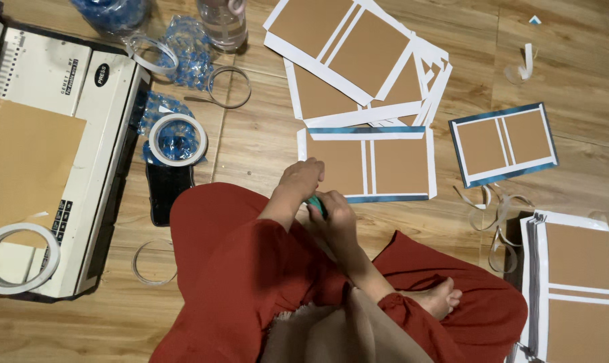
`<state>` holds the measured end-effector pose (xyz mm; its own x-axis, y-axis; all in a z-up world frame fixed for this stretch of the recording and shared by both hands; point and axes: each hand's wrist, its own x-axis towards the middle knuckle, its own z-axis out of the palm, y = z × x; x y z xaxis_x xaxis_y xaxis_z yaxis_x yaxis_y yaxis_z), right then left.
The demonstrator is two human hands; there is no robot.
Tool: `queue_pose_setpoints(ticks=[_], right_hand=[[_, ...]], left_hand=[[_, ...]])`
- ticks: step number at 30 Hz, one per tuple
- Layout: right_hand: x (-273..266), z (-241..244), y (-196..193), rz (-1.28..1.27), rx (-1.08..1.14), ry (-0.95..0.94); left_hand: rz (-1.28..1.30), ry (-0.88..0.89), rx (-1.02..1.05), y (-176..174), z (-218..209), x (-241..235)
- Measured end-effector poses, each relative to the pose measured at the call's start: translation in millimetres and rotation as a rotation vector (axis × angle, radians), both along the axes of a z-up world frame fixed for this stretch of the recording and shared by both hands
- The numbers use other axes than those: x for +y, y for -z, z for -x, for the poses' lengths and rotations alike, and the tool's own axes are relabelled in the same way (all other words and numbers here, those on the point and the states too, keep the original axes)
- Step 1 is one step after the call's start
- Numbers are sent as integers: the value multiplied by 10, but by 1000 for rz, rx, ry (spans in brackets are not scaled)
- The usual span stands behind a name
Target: The person sits on the floor and assembles cardboard frames by applying white tape to the edges of brown cardboard pieces. They use a green tool to smooth the tape and stack the completed frames.
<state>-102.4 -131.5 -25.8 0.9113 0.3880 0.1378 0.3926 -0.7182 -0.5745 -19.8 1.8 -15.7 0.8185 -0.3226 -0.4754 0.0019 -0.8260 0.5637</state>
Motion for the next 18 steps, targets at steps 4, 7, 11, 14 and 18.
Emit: queue_pose_setpoints(ticks=[4, 7, 11, 14, 18], right_hand=[[-474, 16, 96, 234, -29, 111], [-1259, -229, 147, 386, 16, 257], [-2409, -468, 225, 542, 209, 713], [-2644, -660, 390, 467, 157, 797], [-865, -858, -522, 76, 92, 696]], left_hand=[[-24, 26, 51, 74, 182, -21], [-108, 52, 6, 27, 128, -21], [-340, 114, -187, 332, 79, -105], [-430, -77, -187, -538, 155, 26], [-502, 4, -156, -936, 226, -47]])
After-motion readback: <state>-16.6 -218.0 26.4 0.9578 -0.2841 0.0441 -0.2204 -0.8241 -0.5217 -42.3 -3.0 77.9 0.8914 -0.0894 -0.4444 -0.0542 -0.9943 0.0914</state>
